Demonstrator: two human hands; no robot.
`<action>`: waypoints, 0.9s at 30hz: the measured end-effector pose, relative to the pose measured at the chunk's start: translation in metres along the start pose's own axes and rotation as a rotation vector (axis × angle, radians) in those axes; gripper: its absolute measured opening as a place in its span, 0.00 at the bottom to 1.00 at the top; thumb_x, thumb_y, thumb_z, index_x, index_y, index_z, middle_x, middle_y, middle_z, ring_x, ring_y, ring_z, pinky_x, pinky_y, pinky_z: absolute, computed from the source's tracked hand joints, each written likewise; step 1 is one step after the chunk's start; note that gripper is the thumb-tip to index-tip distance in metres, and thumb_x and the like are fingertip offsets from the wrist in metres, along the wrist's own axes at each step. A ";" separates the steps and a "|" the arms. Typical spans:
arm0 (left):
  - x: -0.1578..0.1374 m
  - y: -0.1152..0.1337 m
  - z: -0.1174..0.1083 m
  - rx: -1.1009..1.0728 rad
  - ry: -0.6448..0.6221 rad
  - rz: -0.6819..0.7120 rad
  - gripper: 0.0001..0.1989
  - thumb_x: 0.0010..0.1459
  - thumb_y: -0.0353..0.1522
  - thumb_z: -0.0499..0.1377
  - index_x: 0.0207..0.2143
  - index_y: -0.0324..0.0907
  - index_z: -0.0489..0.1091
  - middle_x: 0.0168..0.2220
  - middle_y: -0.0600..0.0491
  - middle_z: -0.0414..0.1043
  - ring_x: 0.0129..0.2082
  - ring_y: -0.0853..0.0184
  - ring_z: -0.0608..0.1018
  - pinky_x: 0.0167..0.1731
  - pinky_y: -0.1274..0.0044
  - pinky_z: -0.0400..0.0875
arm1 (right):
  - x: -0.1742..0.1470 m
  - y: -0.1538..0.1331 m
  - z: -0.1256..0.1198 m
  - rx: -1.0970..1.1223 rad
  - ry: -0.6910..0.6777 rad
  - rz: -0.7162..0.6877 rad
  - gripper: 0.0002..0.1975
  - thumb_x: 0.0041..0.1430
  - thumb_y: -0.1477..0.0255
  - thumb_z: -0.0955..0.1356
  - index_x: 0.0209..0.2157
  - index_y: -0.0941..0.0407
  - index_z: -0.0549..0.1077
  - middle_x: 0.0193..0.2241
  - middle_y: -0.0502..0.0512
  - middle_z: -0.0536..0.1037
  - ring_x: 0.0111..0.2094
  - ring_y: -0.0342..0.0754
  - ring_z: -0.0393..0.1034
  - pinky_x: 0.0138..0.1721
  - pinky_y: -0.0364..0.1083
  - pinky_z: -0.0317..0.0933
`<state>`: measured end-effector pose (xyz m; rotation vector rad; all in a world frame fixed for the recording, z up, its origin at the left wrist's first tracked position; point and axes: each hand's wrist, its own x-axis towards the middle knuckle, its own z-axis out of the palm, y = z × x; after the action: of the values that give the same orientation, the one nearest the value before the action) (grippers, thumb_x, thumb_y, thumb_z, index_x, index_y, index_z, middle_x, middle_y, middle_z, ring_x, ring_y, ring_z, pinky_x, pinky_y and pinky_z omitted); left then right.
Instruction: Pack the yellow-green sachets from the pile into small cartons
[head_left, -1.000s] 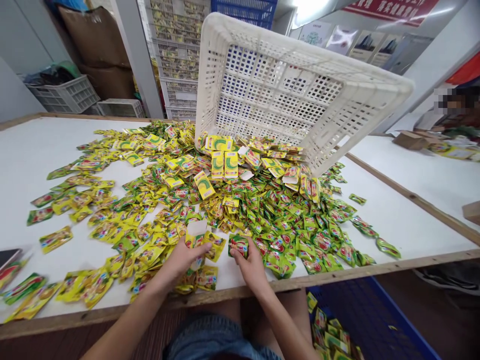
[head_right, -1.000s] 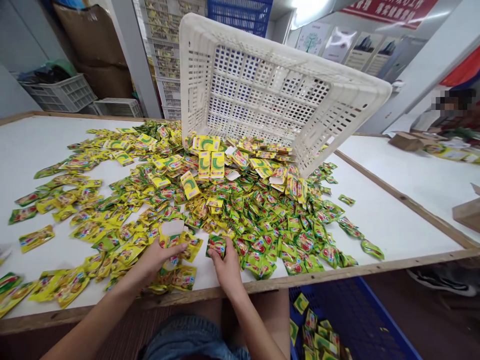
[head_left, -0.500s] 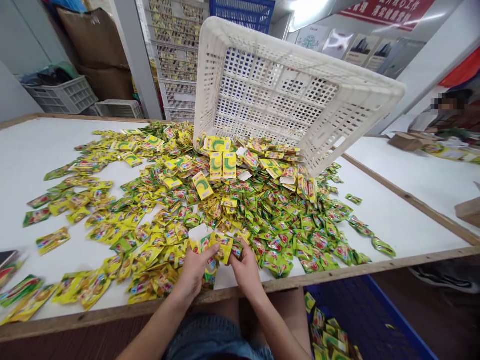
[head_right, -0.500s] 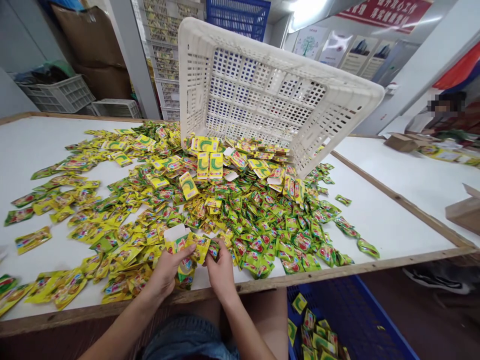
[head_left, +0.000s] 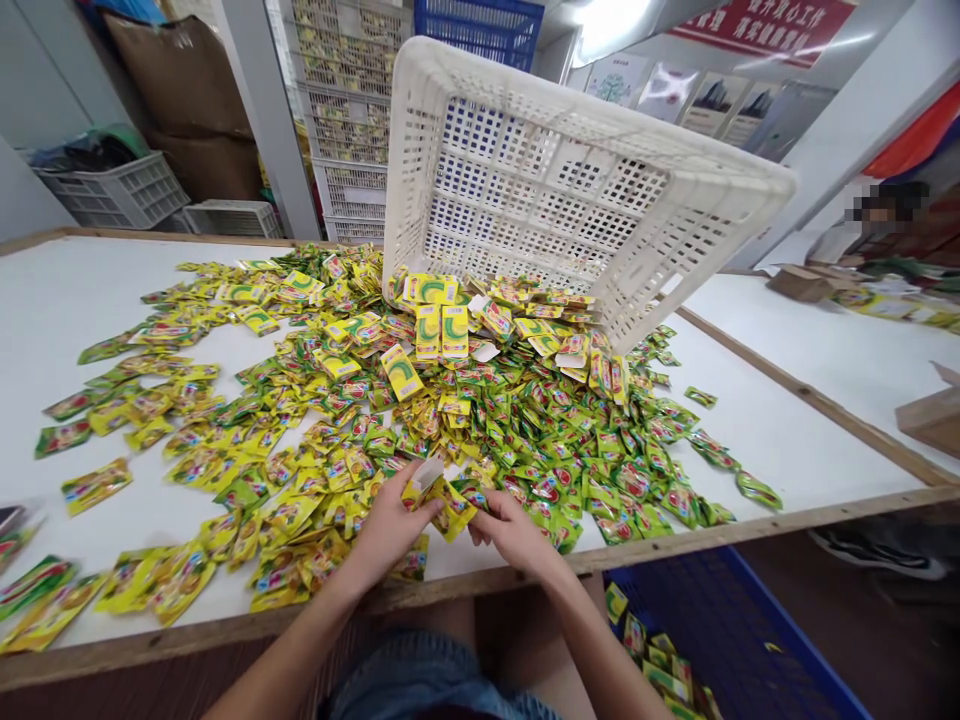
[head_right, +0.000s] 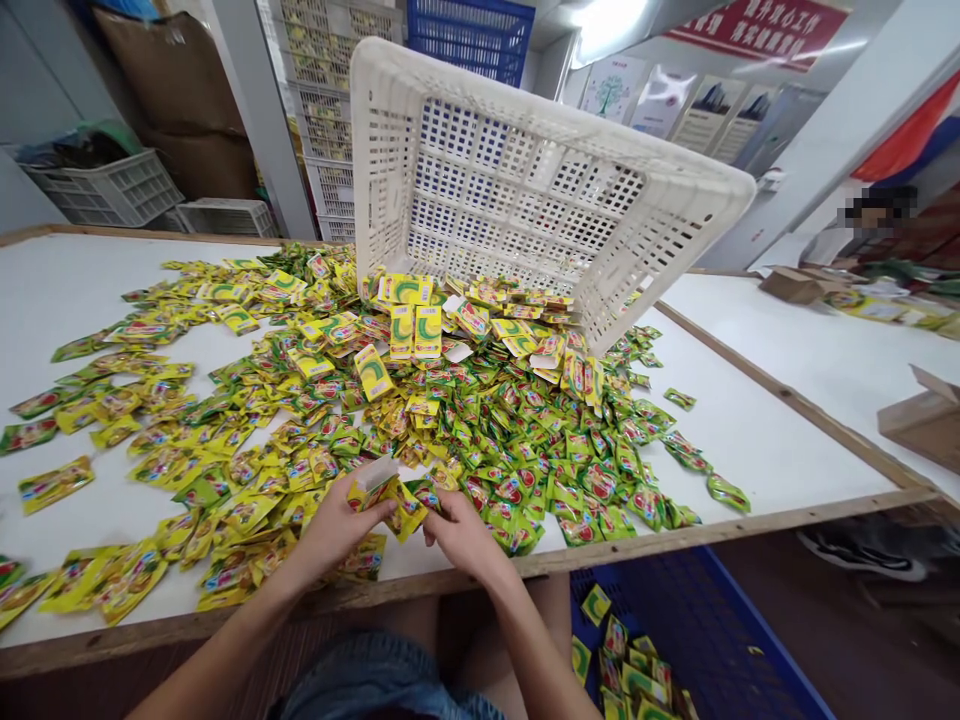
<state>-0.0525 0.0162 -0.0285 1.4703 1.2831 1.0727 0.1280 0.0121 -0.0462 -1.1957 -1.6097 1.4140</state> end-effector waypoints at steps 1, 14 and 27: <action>0.000 0.003 -0.002 0.049 -0.019 0.033 0.15 0.44 0.29 0.61 0.39 0.41 0.71 0.34 0.53 0.76 0.34 0.64 0.75 0.36 0.77 0.67 | 0.000 0.000 -0.003 -0.003 -0.012 0.003 0.13 0.54 0.73 0.62 0.17 0.58 0.66 0.13 0.46 0.64 0.18 0.39 0.58 0.21 0.38 0.52; 0.001 0.008 0.008 -0.045 -0.014 -0.031 0.22 0.40 0.29 0.64 0.41 0.41 0.71 0.34 0.51 0.75 0.33 0.61 0.75 0.35 0.76 0.67 | -0.009 -0.020 0.004 -0.073 0.058 -0.069 0.11 0.53 0.66 0.67 0.36 0.56 0.75 0.31 0.51 0.77 0.33 0.49 0.69 0.35 0.45 0.63; 0.004 -0.001 0.024 -0.377 -0.042 -0.232 0.20 0.36 0.30 0.67 0.36 0.38 0.72 0.33 0.50 0.77 0.32 0.62 0.77 0.37 0.74 0.69 | -0.010 -0.013 -0.001 -0.124 0.160 -0.101 0.11 0.48 0.69 0.70 0.36 0.57 0.73 0.33 0.54 0.77 0.36 0.51 0.70 0.38 0.47 0.63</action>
<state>-0.0294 0.0182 -0.0344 1.0298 1.1172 1.0536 0.1304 0.0031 -0.0322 -1.2466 -1.6401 1.1402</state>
